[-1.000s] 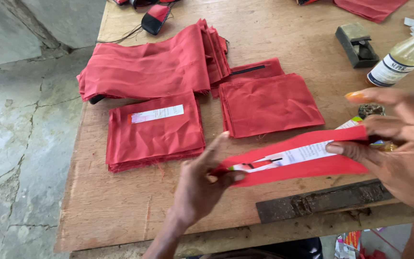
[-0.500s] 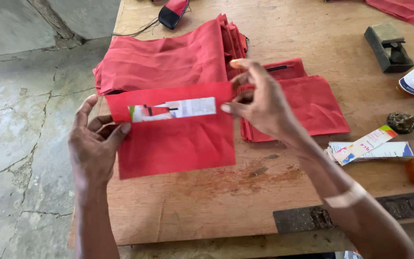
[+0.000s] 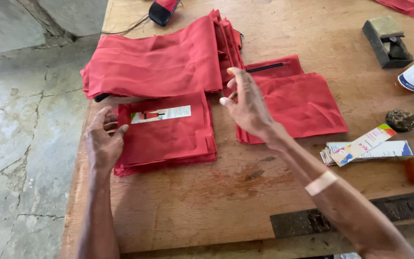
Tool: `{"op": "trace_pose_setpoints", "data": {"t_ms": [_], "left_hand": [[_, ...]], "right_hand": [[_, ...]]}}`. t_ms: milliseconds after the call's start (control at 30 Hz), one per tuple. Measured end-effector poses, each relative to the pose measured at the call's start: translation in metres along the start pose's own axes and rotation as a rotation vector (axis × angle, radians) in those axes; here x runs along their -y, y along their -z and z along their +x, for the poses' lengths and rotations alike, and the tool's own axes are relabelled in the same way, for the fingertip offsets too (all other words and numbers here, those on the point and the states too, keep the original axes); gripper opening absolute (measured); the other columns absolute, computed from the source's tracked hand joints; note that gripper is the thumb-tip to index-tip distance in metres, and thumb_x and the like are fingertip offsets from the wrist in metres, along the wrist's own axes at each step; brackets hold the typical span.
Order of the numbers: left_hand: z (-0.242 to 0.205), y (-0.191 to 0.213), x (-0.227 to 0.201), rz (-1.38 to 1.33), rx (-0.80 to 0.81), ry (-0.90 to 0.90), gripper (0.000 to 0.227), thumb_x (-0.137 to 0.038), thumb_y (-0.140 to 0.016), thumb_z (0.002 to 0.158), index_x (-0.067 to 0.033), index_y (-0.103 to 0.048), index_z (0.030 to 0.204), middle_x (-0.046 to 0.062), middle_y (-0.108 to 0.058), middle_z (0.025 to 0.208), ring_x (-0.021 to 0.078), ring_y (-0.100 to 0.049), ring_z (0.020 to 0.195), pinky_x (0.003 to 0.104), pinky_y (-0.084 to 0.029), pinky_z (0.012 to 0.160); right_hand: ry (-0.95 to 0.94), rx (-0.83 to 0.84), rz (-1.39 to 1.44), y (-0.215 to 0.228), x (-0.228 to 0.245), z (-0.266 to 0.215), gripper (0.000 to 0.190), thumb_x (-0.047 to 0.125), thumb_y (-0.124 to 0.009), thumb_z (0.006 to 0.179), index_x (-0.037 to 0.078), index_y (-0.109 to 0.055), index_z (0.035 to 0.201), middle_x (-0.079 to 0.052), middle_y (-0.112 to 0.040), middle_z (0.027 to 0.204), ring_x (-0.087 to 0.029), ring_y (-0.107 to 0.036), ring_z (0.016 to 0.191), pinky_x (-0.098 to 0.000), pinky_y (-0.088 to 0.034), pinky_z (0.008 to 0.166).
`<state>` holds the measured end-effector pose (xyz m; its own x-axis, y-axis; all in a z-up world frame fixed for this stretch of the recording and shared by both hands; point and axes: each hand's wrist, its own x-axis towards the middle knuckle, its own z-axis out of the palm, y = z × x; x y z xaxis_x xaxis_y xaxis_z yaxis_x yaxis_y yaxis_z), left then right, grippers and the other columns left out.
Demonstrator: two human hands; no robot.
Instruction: The person applies adhesive to labels and leather panels using a small applicator and then presses the labels onto the red leather surfaces by hand.
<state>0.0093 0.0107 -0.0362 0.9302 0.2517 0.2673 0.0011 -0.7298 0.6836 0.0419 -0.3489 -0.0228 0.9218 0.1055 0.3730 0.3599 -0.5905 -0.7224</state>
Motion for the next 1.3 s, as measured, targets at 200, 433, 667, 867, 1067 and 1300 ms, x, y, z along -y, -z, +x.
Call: {"op": "trace_pose_setpoints", "data": {"t_ms": [200, 433, 667, 867, 1067, 1300], "left_hand": [[-0.016, 0.006, -0.02, 0.485, -0.174, -0.295, 0.055, -0.011, -0.076, 0.095, 0.001, -0.055, 0.145, 0.032, -0.058, 0.141, 0.0421, -0.046, 0.14, 0.055, -0.037, 0.111], [-0.05, 0.009, -0.104, 0.275, -0.23, -0.469, 0.041, 0.001, -0.048, 0.111, 0.0036, -0.043, 0.152, 0.021, -0.062, 0.106, 0.0373, -0.061, 0.107, 0.055, -0.051, 0.099], [-0.082, -0.064, -0.193, 0.094, 0.273, -0.365, 0.023, -0.014, -0.043, 0.109, -0.0099, -0.048, 0.131, 0.011, -0.057, 0.072, 0.0211, -0.059, 0.057, 0.043, -0.05, 0.051], [-0.111, -0.14, -0.248, -0.19, 0.531, -0.764, 0.038, -0.007, -0.067, 0.095, -0.0086, -0.056, 0.131, 0.008, -0.077, 0.084, 0.023, -0.069, 0.072, 0.041, -0.057, 0.068], [-0.124, -0.189, -0.285, -0.656, 0.879, -0.652, 0.048, 0.011, -0.072, 0.086, -0.0064, -0.06, 0.129, 0.014, -0.08, 0.103, 0.0182, -0.077, 0.092, 0.033, -0.063, 0.083], [-0.129, -0.224, -0.301, -0.527, 0.989, -0.46, 0.09, 0.011, -0.066, 0.08, -0.0129, -0.033, 0.16, 0.015, -0.058, 0.145, 0.0187, -0.079, 0.086, 0.032, -0.063, 0.08]], "right_hand": [[0.101, 0.106, -0.087, 0.096, 0.01, -0.049, 0.053, 0.005, -0.069, 0.093, 0.002, -0.049, 0.142, -0.016, -0.058, 0.123, -0.019, -0.068, 0.091, -0.0319, -0.063, 0.078], [0.144, -0.026, -0.348, 0.188, 0.022, -0.13, 0.045, 0.01, -0.066, 0.097, 0.004, -0.054, 0.14, -0.013, -0.065, 0.123, -0.021, -0.069, 0.103, -0.034, -0.06, 0.086], [-0.083, -0.214, -0.306, 0.232, 0.025, -0.208, 0.042, 0.005, -0.063, 0.1, 0.007, -0.058, 0.142, -0.01, -0.068, 0.124, -0.017, -0.068, 0.107, -0.0307, -0.058, 0.089], [-0.213, -0.296, -0.36, 0.256, 0.021, -0.245, 0.04, 0.008, -0.067, 0.096, 0.006, -0.064, 0.136, -0.009, -0.071, 0.119, -0.016, -0.07, 0.101, -0.0306, -0.057, 0.089], [-0.264, -0.287, -0.378, 0.265, 0.019, -0.268, 0.038, 0.011, -0.069, 0.093, 0.004, -0.066, 0.13, -0.009, -0.072, 0.116, -0.017, -0.071, 0.098, -0.031, -0.057, 0.088], [-0.306, -0.31, -0.372, 0.275, 0.018, -0.28, 0.037, 0.011, -0.068, 0.093, 0.004, -0.066, 0.129, -0.01, -0.072, 0.116, -0.019, -0.072, 0.1, -0.0324, -0.058, 0.088]]}}
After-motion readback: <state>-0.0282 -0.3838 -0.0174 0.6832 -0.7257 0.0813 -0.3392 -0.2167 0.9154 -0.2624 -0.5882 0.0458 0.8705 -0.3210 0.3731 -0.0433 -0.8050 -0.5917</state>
